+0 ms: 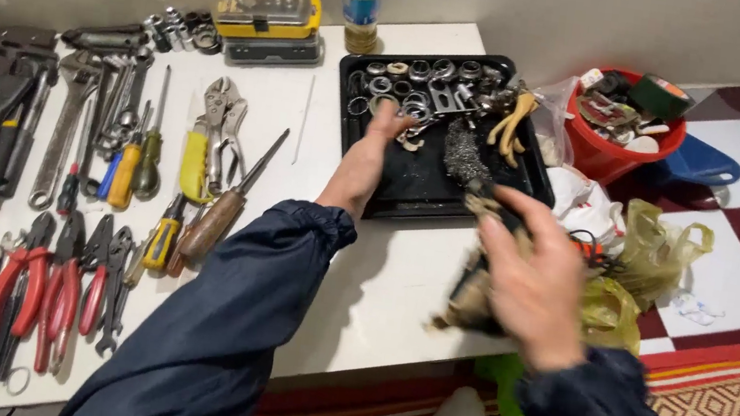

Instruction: The person cleans a small metal part using a screwdriver and a rag, then wipes the table surface. They pick up a larger metal component from a tray, apply liquid from a bottle using a thin rod, and continue cleaning the part with the rag.

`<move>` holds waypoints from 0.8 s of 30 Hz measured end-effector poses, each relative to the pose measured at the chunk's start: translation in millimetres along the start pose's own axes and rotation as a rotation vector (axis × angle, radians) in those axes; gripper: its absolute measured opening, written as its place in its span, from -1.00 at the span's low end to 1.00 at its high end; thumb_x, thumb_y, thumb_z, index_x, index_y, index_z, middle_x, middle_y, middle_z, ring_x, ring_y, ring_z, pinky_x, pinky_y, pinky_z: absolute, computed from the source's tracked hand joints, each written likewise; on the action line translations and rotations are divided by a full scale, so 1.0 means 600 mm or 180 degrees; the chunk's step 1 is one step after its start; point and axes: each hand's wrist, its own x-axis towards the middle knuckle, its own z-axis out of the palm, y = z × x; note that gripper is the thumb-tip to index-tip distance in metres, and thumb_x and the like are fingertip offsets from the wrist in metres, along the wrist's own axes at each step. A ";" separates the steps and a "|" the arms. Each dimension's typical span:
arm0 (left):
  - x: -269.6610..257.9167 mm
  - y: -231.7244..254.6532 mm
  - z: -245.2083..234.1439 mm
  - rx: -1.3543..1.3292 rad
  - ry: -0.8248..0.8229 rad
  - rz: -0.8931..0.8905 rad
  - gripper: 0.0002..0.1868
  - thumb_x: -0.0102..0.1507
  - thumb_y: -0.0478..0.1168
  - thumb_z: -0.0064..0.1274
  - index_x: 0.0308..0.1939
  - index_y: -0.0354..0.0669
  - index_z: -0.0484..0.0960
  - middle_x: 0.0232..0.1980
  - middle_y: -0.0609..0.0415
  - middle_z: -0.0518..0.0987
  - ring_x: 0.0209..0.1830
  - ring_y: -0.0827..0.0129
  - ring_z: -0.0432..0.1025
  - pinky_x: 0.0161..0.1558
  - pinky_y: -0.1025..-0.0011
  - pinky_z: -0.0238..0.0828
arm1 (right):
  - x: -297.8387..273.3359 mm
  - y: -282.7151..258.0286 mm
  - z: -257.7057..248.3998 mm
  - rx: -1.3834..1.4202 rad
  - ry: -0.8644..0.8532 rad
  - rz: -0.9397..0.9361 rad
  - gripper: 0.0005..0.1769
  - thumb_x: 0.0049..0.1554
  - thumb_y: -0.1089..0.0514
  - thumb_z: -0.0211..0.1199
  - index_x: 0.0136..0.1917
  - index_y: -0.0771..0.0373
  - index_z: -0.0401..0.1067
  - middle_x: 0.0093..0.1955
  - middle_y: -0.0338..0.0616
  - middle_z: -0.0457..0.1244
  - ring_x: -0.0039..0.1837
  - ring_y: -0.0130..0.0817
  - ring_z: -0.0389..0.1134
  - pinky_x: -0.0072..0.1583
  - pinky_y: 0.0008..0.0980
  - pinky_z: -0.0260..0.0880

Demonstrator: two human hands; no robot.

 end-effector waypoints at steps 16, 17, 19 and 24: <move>-0.066 0.041 -0.009 -0.1629 -0.0106 -0.0963 -0.33 0.30 0.28 -0.13 0.30 -0.06 0.51 0.28 -0.08 0.51 0.22 0.01 0.42 0.16 0.07 0.37 | 0.071 -0.025 0.135 0.0505 0.0145 -0.0654 -0.63 0.24 -0.03 0.18 0.30 -0.03 0.47 0.21 -0.06 0.40 0.33 -0.09 0.40 0.35 -0.16 0.39; -0.072 0.052 -0.017 -0.1676 -0.0008 -0.0956 -0.39 0.35 0.24 -0.15 0.25 -0.09 0.53 0.20 -0.07 0.51 0.19 0.05 0.42 0.15 0.13 0.38 | 0.067 -0.023 0.136 0.0451 -0.0011 -0.0552 -0.47 0.17 -0.14 0.22 0.37 0.00 0.39 0.28 0.01 0.34 0.37 -0.02 0.35 0.39 -0.07 0.33; -0.092 0.067 -0.024 -0.1721 0.0098 -0.0935 -0.45 0.40 0.21 -0.18 0.20 -0.13 0.54 0.13 -0.06 0.51 0.17 0.10 0.43 0.14 0.20 0.40 | 0.058 -0.022 0.137 0.0404 -0.0168 -0.0464 -0.28 0.10 -0.26 0.27 0.44 0.03 0.32 0.34 0.08 0.29 0.42 0.05 0.29 0.43 0.01 0.26; -0.139 0.030 -0.023 -0.1658 0.0282 -0.0687 -0.40 0.30 -0.20 0.10 0.44 -0.10 0.39 0.19 0.01 0.49 0.19 0.24 0.42 0.18 0.26 0.40 | 0.061 0.026 0.146 0.0342 -0.0365 -0.0127 -0.44 -0.01 0.11 0.34 0.28 -0.23 0.50 0.05 -0.26 0.45 0.22 -0.21 0.44 0.22 -0.24 0.46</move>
